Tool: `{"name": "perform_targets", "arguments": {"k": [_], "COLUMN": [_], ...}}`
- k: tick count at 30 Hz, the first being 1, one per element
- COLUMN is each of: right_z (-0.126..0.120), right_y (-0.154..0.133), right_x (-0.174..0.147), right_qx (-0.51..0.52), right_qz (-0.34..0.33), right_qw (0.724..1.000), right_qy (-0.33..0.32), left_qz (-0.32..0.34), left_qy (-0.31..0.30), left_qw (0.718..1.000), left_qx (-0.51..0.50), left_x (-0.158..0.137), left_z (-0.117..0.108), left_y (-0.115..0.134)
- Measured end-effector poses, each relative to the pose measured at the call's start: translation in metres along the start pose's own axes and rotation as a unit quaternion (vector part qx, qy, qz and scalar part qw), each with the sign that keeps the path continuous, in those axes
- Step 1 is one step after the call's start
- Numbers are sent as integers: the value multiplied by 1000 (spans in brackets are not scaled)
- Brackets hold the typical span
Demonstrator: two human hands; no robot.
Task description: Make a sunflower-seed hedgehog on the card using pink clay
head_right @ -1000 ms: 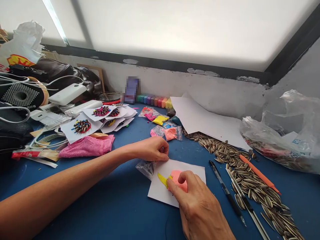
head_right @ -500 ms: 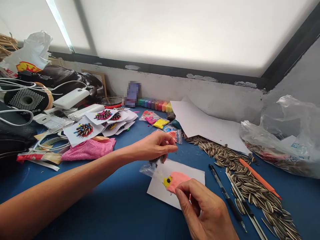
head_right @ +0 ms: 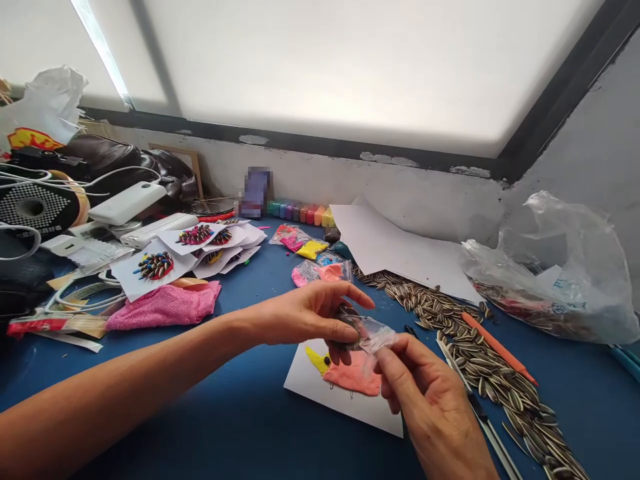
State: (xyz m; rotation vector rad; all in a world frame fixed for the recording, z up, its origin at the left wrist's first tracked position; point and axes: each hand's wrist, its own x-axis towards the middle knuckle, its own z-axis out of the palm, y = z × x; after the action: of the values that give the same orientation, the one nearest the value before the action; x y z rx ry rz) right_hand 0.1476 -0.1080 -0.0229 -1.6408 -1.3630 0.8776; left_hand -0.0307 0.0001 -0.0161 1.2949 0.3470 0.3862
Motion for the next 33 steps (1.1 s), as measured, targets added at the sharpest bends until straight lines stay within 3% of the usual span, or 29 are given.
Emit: {"name": "perform_targets", "arguments": {"k": [5,9,15,19,23,33], "right_z": [0,4,2,1,2,-3], "right_y": [2,5,3,2,3,5], "right_x": [4,0,-7,-4,-1,-1], "right_qx": [-6,-32,-84,-78,-68,-89], "right_qz": [1,-51,-126,-112,-108,-143], "right_qw": [999,993,979,977,981,969], "right_qy": [40,100,135,165,149,179], "left_qz": [-6,-14,-25,-33,-32,-14], "left_qy": [16,38,60,63,70,-30], "left_qw": [999,998,998,997,997,999], "left_qx": [-50,-46,-4,3,-6,22], "left_x": [5,7,6,4,3,1], "left_z": [-5,-1,4,7,7,0], "left_y": [-9,-11,-5,0,-1,-2]}}
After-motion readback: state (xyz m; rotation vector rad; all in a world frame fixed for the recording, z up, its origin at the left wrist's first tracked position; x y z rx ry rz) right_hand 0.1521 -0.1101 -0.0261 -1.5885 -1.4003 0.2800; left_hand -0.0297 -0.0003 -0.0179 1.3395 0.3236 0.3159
